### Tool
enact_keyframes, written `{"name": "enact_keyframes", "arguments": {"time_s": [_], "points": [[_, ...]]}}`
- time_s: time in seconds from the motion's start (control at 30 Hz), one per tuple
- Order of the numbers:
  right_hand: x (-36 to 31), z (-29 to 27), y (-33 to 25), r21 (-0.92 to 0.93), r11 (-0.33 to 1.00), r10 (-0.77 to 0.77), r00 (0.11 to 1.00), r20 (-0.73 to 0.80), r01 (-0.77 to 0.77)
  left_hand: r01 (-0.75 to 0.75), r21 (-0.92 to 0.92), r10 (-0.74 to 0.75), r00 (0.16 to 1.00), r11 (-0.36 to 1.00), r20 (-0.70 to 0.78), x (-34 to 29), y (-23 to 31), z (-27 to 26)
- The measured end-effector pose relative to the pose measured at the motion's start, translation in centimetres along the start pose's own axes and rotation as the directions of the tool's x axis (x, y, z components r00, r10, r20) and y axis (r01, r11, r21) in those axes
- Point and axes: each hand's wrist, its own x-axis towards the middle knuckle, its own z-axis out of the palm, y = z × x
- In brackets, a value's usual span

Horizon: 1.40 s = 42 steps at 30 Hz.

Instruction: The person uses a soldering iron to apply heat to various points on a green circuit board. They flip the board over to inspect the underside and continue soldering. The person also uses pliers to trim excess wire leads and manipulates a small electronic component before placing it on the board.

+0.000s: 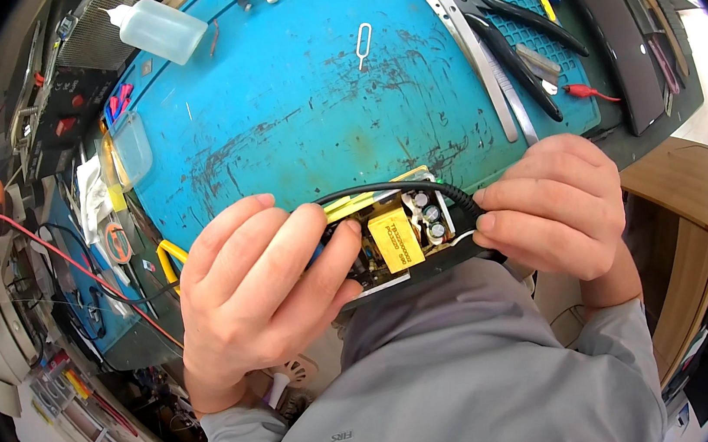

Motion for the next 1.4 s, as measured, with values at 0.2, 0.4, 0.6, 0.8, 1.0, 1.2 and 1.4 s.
{"name": "enact_keyframes", "arguments": {"time_s": [0.2, 0.4, 0.6, 0.8, 1.0, 1.2, 1.4], "points": [[-0.1, 0.2, 0.1, -0.007, 1.000, -0.014, 1.000, -0.025, 0.014, -0.025, -0.052, 0.023, 0.999, 0.998, -0.039, 0.1, -0.5, 0.3], [-0.2, 0.2, 0.2, -0.005, 1.000, -0.018, 1.000, -0.013, 0.018, -0.031, -0.054, 0.026, 0.996, 0.998, -0.084, 0.1, -0.6, 0.6], [-0.3, -0.4, 0.0, 0.016, 1.000, 0.006, 0.999, 0.041, -0.007, -0.047, -0.051, 0.041, 0.993, 0.998, -0.108, 0.2, -0.8, 0.5], [-0.3, 0.3, 0.2, -0.036, 0.999, -0.036, 0.998, -0.043, 0.035, -0.048, -0.052, 0.040, 0.989, 0.997, -0.141, 0.0, -1.0, 0.3], [-0.1, 0.3, 0.1, -0.032, 0.999, -0.021, 0.998, -0.055, 0.019, -0.032, -0.026, 0.026, 0.983, 0.999, -0.181, 0.1, -0.9, 0.0], [-0.1, 0.2, 0.0, -0.036, 0.999, -0.013, 0.999, -0.049, 0.011, 0.040, 0.037, -0.034, 0.989, 0.999, -0.146, -0.7, -0.2, -1.6], [0.0, 0.1, -0.1, -0.029, 1.000, -0.001, 0.999, -0.043, 0.000, 0.067, 0.040, -0.067, 0.998, 0.997, -0.015, -1.6, 1.0, -0.8]]}}
